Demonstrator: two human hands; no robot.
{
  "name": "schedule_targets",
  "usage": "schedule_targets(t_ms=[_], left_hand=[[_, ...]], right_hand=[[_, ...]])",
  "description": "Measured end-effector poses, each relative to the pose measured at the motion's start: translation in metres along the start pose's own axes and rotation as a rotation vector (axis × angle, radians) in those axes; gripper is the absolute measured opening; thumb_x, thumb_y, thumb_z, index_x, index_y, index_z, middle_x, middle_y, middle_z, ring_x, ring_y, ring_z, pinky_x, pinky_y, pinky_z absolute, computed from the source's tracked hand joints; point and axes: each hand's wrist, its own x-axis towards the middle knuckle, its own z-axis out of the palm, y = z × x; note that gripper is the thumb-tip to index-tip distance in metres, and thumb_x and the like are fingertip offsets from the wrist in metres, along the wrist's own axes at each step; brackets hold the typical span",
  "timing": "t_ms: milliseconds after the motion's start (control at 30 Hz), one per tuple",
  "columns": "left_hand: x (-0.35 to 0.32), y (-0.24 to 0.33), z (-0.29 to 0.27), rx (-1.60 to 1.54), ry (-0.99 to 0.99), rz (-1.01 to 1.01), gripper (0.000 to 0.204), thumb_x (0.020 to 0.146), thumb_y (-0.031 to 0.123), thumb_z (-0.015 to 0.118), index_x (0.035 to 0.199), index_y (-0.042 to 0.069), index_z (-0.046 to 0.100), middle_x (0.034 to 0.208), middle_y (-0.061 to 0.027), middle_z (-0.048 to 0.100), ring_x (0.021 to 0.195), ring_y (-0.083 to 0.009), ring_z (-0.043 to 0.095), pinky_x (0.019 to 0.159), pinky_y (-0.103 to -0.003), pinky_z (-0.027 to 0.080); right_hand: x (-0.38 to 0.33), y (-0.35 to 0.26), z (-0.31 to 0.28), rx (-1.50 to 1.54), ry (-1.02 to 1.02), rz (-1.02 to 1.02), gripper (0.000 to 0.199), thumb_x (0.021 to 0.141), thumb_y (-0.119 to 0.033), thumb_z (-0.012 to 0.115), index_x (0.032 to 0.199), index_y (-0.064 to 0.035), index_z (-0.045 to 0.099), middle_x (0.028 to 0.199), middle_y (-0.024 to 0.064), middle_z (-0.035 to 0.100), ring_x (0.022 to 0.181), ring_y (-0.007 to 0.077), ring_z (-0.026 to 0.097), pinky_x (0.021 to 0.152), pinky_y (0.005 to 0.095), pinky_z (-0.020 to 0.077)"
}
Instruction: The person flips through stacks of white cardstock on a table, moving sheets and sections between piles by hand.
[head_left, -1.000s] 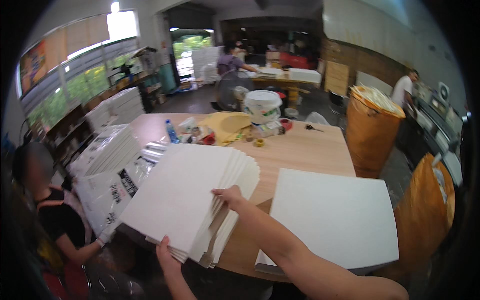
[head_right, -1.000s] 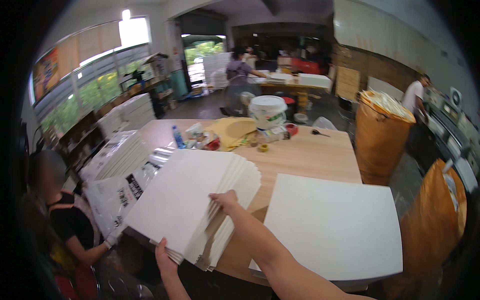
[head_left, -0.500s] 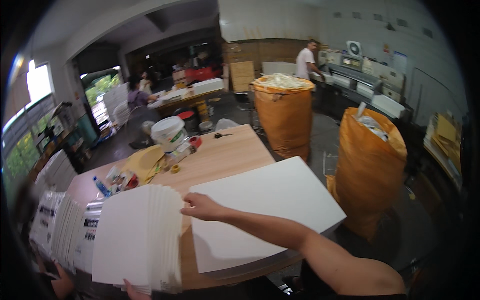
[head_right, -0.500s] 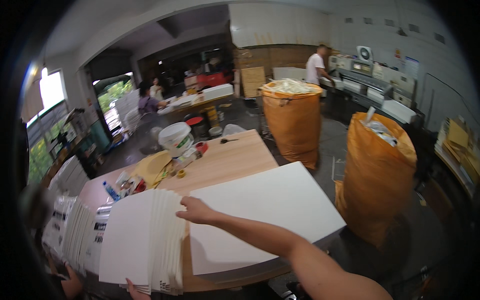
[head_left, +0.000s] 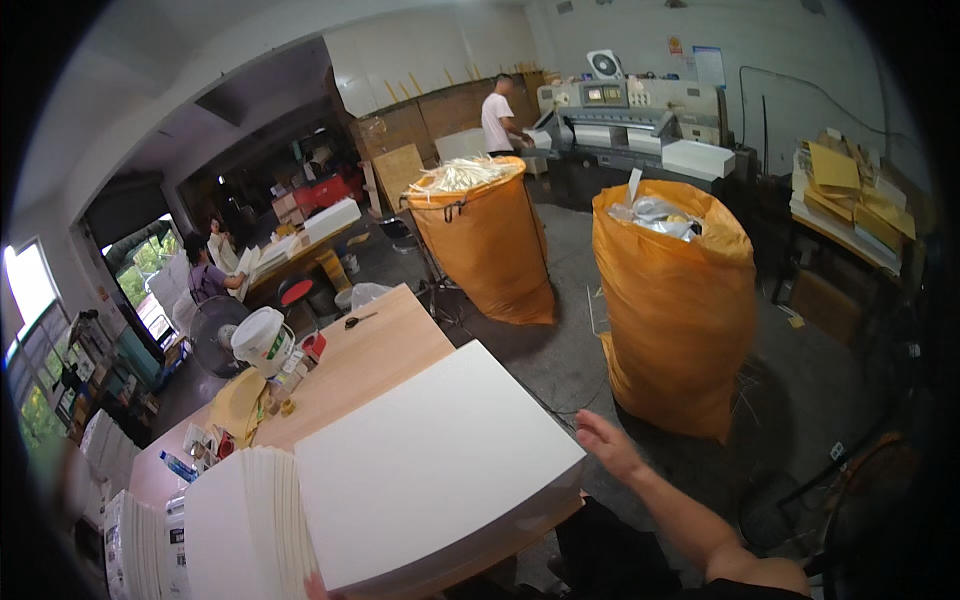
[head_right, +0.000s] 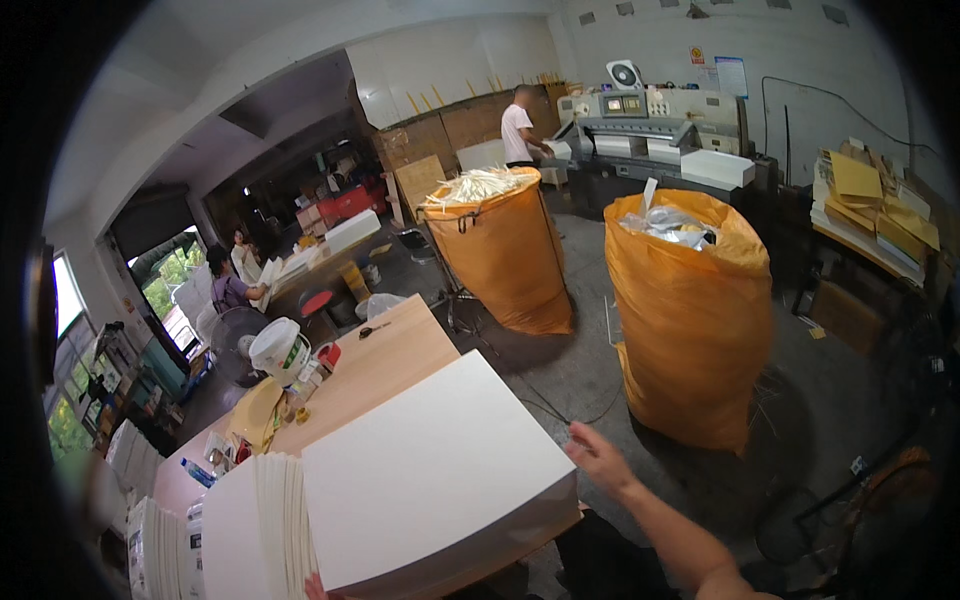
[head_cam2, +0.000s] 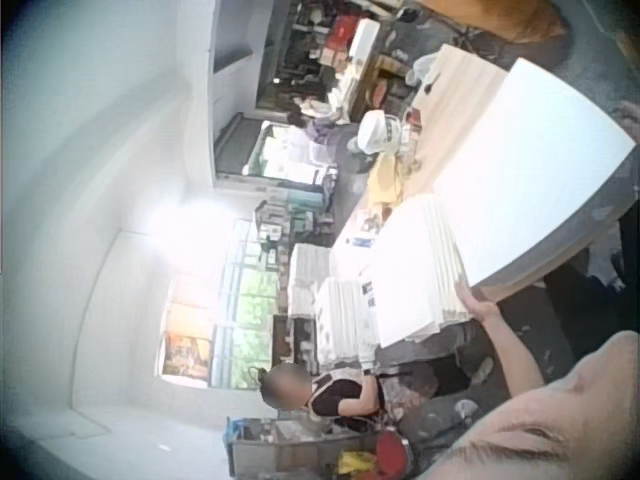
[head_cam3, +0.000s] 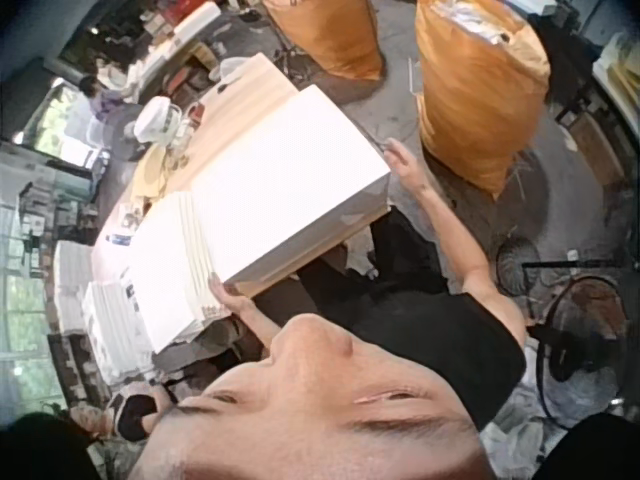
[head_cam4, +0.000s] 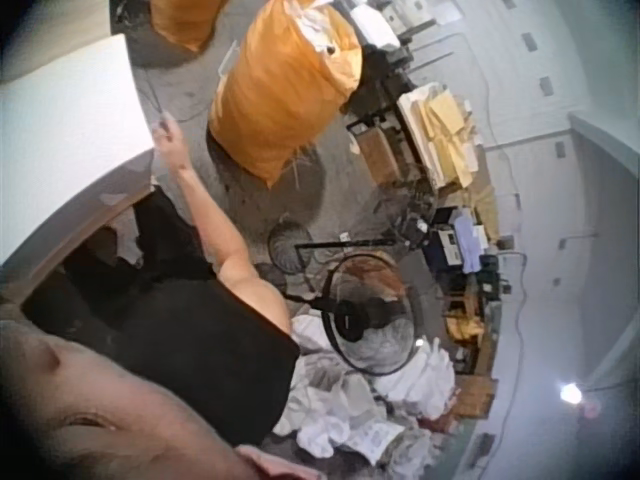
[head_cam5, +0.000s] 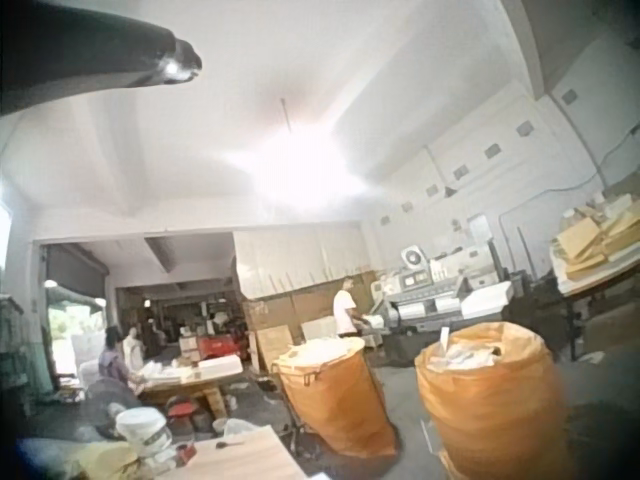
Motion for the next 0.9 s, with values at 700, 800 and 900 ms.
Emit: schedule_targets(t_ms=[700,800,900], left_hand=[[0.046,-0.088,-0.020,0.235,-0.078,0.454,0.045,0.102,0.015,0.043,0.138,-0.005,0.060,0.145,-0.0135,0.059,0.135,-0.0239,0.051,0.118,-0.037,0.034],[0.020,-0.073,-0.001,0.162,-0.098,0.406,0.045,0.106,0.017,0.040,0.139,-0.003,0.061,0.143,-0.0110,0.061,0.134,-0.0213,0.052,0.116,-0.033,0.035],[0.003,-0.032,0.026,0.130,-0.123,0.265,0.044,0.107,0.017,0.040,0.141,-0.001,0.060,0.134,-0.0033,0.064,0.117,-0.0124,0.055,0.106,-0.026,0.038]], right_hand=[[-0.012,0.025,0.063,0.393,0.154,-0.169,0.061,0.111,-0.039,0.029,0.150,0.0033,0.049,0.151,0.0161,0.052,0.139,0.0276,0.049,0.119,0.0409,0.0346],[0.001,0.052,0.056,0.053,0.276,-0.277,0.059,0.112,-0.035,0.027,0.146,0.0069,0.051,0.148,0.0197,0.054,0.135,0.0300,0.053,0.115,0.0415,0.0395],[0.000,0.055,0.050,0.023,0.328,-0.272,0.061,0.112,-0.036,0.027,0.143,0.0096,0.053,0.146,0.0216,0.056,0.131,0.0321,0.056,0.111,0.0424,0.0428]])
